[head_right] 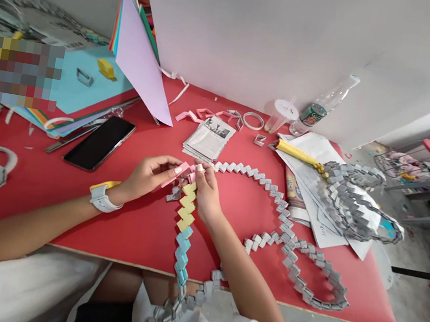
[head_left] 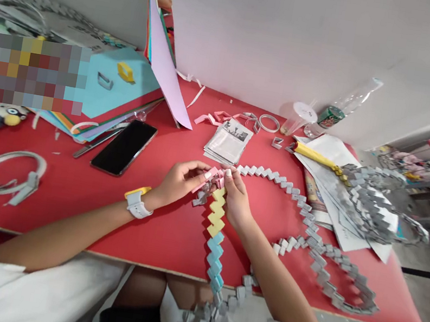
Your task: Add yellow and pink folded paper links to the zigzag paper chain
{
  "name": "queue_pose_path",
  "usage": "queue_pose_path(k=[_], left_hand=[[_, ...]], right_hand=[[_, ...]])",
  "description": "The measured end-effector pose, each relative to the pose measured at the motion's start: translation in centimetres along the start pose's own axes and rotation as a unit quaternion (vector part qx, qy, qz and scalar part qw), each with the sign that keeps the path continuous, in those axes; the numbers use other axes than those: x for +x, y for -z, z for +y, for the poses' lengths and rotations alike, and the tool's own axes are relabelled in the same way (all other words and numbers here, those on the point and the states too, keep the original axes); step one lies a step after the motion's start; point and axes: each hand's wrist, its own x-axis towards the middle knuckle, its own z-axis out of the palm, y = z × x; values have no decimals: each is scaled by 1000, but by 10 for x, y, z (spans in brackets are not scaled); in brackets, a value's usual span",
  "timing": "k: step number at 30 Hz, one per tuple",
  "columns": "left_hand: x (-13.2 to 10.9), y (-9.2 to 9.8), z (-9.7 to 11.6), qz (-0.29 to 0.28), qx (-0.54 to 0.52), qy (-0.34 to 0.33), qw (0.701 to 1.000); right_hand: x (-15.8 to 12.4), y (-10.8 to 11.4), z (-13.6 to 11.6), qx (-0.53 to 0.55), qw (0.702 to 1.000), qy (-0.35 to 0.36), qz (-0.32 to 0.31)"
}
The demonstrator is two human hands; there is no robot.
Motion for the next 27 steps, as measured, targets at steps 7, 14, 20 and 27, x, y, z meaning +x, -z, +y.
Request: queue_pose_path(k=[7,14,20,27], left_hand=[[-4,-1,1,2,46,-15,999],[-7,-5,-4,-1,25,-3,1000],[-5,-4,-2,-7,-29,28,999],[-1,1,3,-7,-60,44,997]], right_hand=[[0,2,6,-5,1000,-9,28],[-1,1,7,-26,999,0,30],[-2,1,9,-53,998,31,19],[-5,2,6,-34,999,-11,-35]])
